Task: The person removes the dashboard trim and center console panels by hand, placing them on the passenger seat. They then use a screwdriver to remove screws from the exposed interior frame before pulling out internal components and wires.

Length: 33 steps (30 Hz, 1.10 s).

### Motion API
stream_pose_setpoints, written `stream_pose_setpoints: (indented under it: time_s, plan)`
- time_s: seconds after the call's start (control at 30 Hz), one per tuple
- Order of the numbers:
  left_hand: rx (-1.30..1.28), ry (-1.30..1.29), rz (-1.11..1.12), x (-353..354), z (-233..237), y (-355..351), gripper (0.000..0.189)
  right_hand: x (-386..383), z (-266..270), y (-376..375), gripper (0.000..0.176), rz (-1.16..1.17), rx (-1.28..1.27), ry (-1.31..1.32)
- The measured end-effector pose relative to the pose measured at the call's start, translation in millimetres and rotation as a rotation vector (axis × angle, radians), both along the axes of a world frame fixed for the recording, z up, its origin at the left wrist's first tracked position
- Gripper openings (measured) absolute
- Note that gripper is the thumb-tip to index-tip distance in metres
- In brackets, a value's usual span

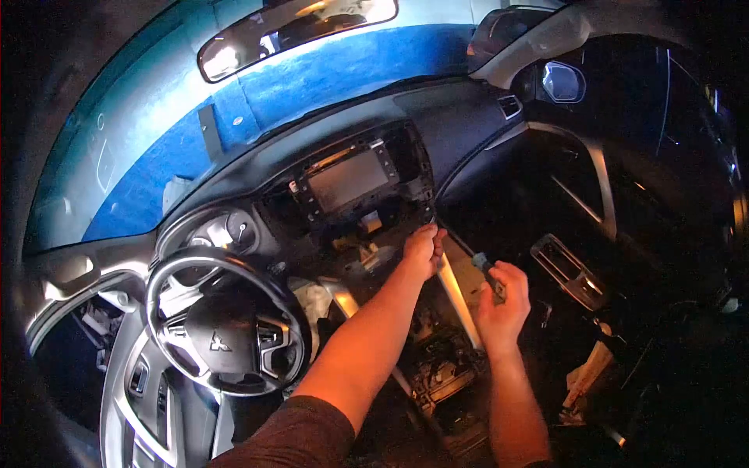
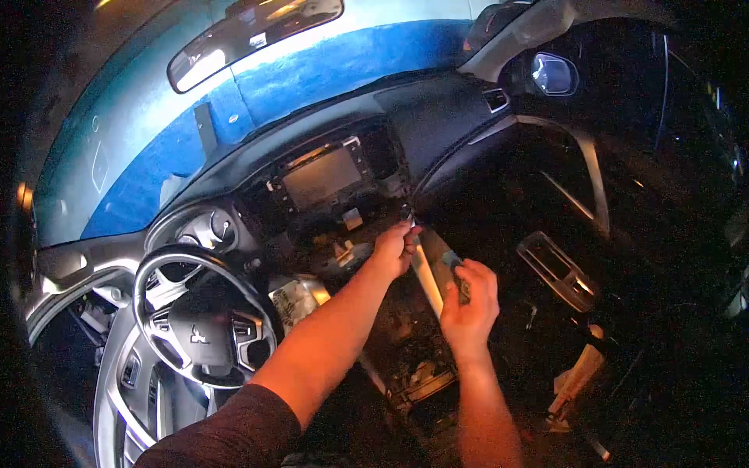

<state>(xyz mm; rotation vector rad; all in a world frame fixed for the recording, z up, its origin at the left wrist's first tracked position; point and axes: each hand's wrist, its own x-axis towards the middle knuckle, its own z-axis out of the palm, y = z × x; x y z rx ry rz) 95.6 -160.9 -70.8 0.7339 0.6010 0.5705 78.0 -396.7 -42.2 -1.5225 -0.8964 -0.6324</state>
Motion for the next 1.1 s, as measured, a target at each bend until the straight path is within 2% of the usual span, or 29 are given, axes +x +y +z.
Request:
stream_pose_setpoints:
  time_s: [0.07, 0.2, 0.3, 0.4, 0.8, 0.93, 1.1]
  plan:
    - [0.014, -0.091, -0.029, 16, -12, 7, 0.025, 3, -4, 3, 0.03, 0.002, -0.005, 0.042]
    - [0.056, -0.014, 0.065, 30, -12, 8, 0.048, 8, -13, 6, 0.032, 0.032, -0.019, 0.076]
    - [0.18, 0.037, 0.015, 28, -14, 9, 0.058, 9, -19, 8, 0.033, 0.028, -0.003, 0.1]
    - [0.141, 0.08, 0.061, 31, -7, 4, 0.045, 13, -27, 8, 0.034, 0.053, 0.025, 0.16]
    - [0.19, 0.097, 0.049, 33, -9, 3, 0.062, 20, -26, 4, 0.031, 0.047, 0.038, 0.194]
    - [0.178, 0.088, 0.086, 33, -10, 0, 0.055, 23, -27, 4, 0.03, 0.048, 0.035, 0.154]
    - [0.243, 0.074, 0.055, 33, -22, 12, 0.043, 20, -25, 3, 0.025, -0.013, -0.007, 0.242]
